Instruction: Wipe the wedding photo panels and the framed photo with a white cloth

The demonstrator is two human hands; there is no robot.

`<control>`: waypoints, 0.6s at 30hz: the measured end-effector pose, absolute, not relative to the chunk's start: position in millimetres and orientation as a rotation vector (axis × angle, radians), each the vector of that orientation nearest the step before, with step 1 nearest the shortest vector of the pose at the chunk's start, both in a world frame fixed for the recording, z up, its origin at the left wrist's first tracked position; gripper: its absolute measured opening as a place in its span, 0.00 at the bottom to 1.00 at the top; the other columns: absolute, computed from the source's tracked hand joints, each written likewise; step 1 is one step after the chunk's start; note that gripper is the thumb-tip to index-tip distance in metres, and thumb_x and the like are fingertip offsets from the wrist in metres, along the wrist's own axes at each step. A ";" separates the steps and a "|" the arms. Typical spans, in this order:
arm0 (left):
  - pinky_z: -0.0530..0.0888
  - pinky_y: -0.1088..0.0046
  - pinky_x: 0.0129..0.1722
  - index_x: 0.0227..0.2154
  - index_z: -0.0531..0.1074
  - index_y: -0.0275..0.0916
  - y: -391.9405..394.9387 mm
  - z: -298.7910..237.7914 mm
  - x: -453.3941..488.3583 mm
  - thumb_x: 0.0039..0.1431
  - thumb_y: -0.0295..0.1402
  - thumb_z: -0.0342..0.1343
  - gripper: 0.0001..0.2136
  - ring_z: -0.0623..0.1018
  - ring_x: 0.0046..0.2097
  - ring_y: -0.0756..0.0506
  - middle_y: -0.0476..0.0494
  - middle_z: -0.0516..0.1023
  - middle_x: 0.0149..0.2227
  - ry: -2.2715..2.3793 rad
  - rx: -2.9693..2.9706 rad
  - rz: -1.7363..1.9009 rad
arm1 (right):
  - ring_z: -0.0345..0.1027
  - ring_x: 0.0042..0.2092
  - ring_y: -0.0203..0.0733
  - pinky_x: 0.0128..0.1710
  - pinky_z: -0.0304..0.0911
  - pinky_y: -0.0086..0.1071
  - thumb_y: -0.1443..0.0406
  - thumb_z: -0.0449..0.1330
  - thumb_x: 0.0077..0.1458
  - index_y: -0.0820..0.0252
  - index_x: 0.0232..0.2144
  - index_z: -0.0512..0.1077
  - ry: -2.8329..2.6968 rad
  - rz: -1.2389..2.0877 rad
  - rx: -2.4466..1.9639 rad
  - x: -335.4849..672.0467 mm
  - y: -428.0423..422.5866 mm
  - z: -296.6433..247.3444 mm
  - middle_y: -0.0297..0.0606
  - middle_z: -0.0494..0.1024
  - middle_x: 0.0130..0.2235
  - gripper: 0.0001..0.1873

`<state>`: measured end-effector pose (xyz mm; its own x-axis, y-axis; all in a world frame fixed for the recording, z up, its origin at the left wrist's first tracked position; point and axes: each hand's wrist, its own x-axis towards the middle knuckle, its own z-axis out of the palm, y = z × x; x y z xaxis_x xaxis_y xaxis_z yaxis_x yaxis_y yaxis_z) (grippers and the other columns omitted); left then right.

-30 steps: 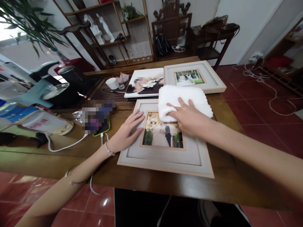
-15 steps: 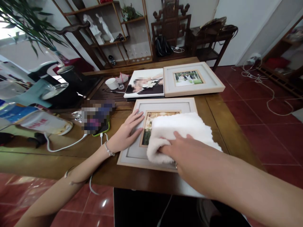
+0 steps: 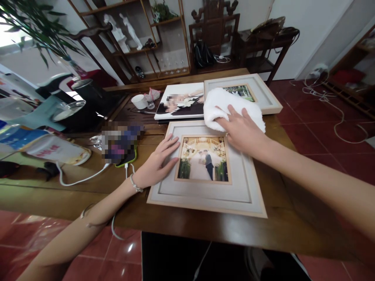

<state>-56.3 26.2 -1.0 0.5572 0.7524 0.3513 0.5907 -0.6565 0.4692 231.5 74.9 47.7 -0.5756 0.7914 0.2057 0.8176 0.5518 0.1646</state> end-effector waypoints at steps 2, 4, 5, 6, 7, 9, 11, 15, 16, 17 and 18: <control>0.54 0.45 0.62 0.60 0.56 0.40 26.4 -0.9 -56.4 0.62 0.30 0.48 0.23 0.49 0.67 0.37 0.37 0.57 0.63 1.108 2.497 0.771 | 0.45 0.63 0.62 0.52 0.53 0.60 0.79 0.47 0.47 0.66 0.54 0.62 -2.721 -0.392 -1.351 233.7 78.4 46.2 0.53 0.60 0.61 0.30; 0.54 0.46 0.62 0.60 0.56 0.40 26.5 -0.9 -56.6 0.62 0.30 0.48 0.22 0.49 0.67 0.38 0.37 0.57 0.63 1.110 2.495 0.767 | 0.42 0.64 0.63 0.53 0.50 0.63 0.78 0.49 0.46 0.65 0.51 0.65 -2.791 -0.407 -1.273 231.6 71.3 42.3 0.50 0.58 0.62 0.28; 0.54 0.46 0.62 0.60 0.57 0.39 26.6 -0.9 -56.7 0.62 0.30 0.48 0.22 0.49 0.67 0.38 0.37 0.57 0.63 1.111 2.493 0.767 | 0.41 0.64 0.64 0.53 0.48 0.64 0.78 0.49 0.46 0.64 0.49 0.67 -2.829 -0.402 -1.227 229.0 64.1 40.1 0.48 0.56 0.63 0.27; 0.54 0.46 0.62 0.60 0.57 0.39 26.7 -1.0 -56.7 0.62 0.30 0.48 0.22 0.49 0.67 0.38 0.36 0.57 0.63 1.111 2.494 0.767 | 0.40 0.64 0.64 0.54 0.46 0.65 0.78 0.50 0.45 0.63 0.48 0.69 -2.862 -0.390 -1.188 225.6 55.2 38.4 0.46 0.55 0.64 0.26; 0.54 0.46 0.62 0.59 0.57 0.40 26.8 -1.0 -56.7 0.62 0.30 0.49 0.22 0.49 0.67 0.38 0.37 0.57 0.63 1.109 2.495 0.768 | 0.40 0.64 0.64 0.55 0.45 0.66 0.79 0.51 0.44 0.62 0.46 0.70 -2.889 -0.367 -1.163 221.7 45.0 37.3 0.45 0.55 0.64 0.26; 0.54 0.45 0.62 0.60 0.57 0.41 26.9 -1.2 -56.6 0.62 0.30 0.49 0.22 0.49 0.67 0.38 0.37 0.58 0.63 1.103 2.501 0.774 | 0.41 0.64 0.63 0.56 0.44 0.65 0.79 0.52 0.42 0.61 0.45 0.72 -2.940 -0.286 -1.137 213.1 22.7 38.7 0.42 0.55 0.63 0.26; 0.54 0.45 0.62 0.60 0.57 0.41 26.9 -1.2 -56.5 0.62 0.30 0.48 0.22 0.50 0.66 0.38 0.37 0.58 0.63 1.097 2.506 0.779 | 0.45 0.63 0.64 0.55 0.48 0.65 0.78 0.53 0.40 0.60 0.44 0.73 -2.984 -0.148 -1.145 204.7 -0.8 44.9 0.40 0.56 0.63 0.26; 0.55 0.45 0.62 0.59 0.57 0.41 26.9 -1.2 -56.4 0.62 0.30 0.49 0.22 0.50 0.66 0.38 0.37 0.58 0.62 1.100 2.514 0.779 | 0.56 0.58 0.67 0.47 0.61 0.63 0.74 0.57 0.33 0.52 0.43 0.74 -3.052 0.104 -1.158 190.2 -49.3 63.7 0.37 0.61 0.61 0.30; 0.55 0.45 0.62 0.59 0.57 0.40 26.9 -1.2 -56.4 0.62 0.30 0.49 0.22 0.50 0.66 0.38 0.37 0.58 0.62 1.102 2.516 0.776 | 0.58 0.57 0.67 0.46 0.63 0.62 0.73 0.58 0.32 0.50 0.43 0.74 -3.056 0.121 -1.141 187.2 -60.5 67.1 0.36 0.61 0.60 0.31; 0.55 0.45 0.62 0.59 0.57 0.40 27.0 -1.2 -56.5 0.62 0.30 0.49 0.22 0.50 0.66 0.38 0.36 0.58 0.62 1.104 2.517 0.772 | 0.58 0.57 0.67 0.45 0.64 0.60 0.72 0.58 0.31 0.49 0.42 0.74 -3.054 0.125 -1.113 184.5 -70.3 69.0 0.36 0.62 0.60 0.30; 0.55 0.46 0.62 0.59 0.57 0.40 27.0 -1.3 -56.6 0.62 0.30 0.49 0.22 0.50 0.66 0.38 0.36 0.58 0.62 1.107 2.517 0.767 | 0.59 0.57 0.67 0.45 0.65 0.59 0.70 0.59 0.31 0.48 0.41 0.74 -3.046 0.122 -1.082 182.2 -78.3 69.1 0.36 0.62 0.60 0.29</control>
